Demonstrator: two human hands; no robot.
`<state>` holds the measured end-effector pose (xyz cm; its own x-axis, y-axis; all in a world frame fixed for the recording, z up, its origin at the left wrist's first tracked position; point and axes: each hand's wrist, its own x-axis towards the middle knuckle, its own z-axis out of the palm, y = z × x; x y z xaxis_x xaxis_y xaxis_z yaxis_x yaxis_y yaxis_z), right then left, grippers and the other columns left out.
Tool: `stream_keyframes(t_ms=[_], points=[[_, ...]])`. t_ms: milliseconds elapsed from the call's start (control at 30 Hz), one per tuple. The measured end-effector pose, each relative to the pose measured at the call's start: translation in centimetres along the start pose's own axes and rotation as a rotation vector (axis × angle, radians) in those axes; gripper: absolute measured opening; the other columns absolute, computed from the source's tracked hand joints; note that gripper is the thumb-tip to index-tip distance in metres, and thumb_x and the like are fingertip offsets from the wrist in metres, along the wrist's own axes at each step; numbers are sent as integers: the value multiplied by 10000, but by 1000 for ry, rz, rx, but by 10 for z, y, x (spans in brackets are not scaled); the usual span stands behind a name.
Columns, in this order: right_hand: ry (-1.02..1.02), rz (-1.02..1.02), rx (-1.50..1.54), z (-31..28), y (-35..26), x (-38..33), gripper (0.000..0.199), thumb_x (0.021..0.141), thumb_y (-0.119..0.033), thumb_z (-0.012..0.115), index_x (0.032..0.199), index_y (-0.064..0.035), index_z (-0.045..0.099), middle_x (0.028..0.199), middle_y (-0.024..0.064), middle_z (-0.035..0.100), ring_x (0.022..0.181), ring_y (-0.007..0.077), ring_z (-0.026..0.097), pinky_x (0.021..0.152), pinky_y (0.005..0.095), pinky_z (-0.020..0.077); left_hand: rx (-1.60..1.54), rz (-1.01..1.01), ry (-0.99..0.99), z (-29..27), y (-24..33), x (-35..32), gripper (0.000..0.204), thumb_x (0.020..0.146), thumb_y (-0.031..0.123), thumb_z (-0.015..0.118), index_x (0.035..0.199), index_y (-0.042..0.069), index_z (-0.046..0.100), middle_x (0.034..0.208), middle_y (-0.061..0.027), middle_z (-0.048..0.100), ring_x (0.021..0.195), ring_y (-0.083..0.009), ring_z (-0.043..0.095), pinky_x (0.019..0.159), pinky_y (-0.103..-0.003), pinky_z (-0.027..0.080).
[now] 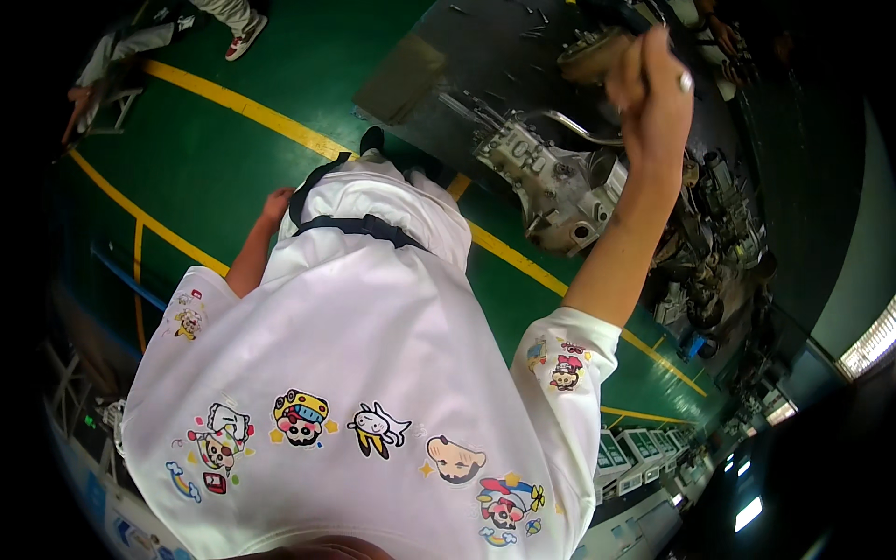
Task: The person assembles a transmission gearbox by fitting the metal casing over the gear assembly, inserting bolts into the casing by hand, and tightening them using a wrench.
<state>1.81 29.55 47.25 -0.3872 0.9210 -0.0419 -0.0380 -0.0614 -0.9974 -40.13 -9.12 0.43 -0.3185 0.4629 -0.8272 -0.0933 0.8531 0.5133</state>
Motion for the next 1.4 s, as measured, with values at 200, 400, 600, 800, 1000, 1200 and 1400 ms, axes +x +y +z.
stream_keyframes(t_ms=[200,400,600,800,1000,1200,1400], points=[[712,-245,-135,-27,2,-21,393,996,-330,507,734,-38,486,547,-22,361,482,98,327,487,277,323,-114,-16,-85,5,16,18,370,949,257,477,1246,56,569,1147,-119,662,1022,-245,634,887,-388,501],[279,-149,-178,48,9,-36,430,1023,-309,483,698,-28,477,533,-36,299,482,80,274,481,268,266,-126,-5,-118,3,30,24,358,922,252,530,1229,76,582,1150,-100,658,1031,-230,632,892,-366,497],[350,-198,-74,23,-1,-24,394,1028,-272,472,728,-18,491,562,-22,310,506,79,284,506,257,263,-40,-18,-114,-2,44,45,335,963,271,486,1227,89,582,1153,-78,659,1035,-221,630,895,-348,484],[260,-165,-150,26,-2,-12,348,1021,-238,494,753,-16,487,585,-25,313,530,82,271,533,263,281,-77,48,-120,4,76,48,316,942,204,477,1207,70,587,1057,-68,685,909,-177,636,789,-312,497],[674,-244,-261,10,-4,-29,361,1022,-267,494,724,-70,440,623,-16,365,554,81,328,556,278,339,-132,36,-94,9,69,54,302,933,187,498,1193,70,596,1022,-63,686,842,-161,632,713,-298,500],[241,-139,-524,85,8,-17,287,996,-229,539,791,-29,550,715,43,550,589,87,476,554,227,368,-78,-128,-135,9,13,50,353,952,260,477,1232,74,581,1121,-84,673,989,-217,633,875,-381,504],[818,-136,-188,-20,-4,-16,293,980,-260,564,777,-60,495,659,4,434,578,106,415,576,286,406,-117,-46,-62,10,6,54,307,928,267,525,1166,94,612,983,-57,686,814,-154,627,674,-302,493]])
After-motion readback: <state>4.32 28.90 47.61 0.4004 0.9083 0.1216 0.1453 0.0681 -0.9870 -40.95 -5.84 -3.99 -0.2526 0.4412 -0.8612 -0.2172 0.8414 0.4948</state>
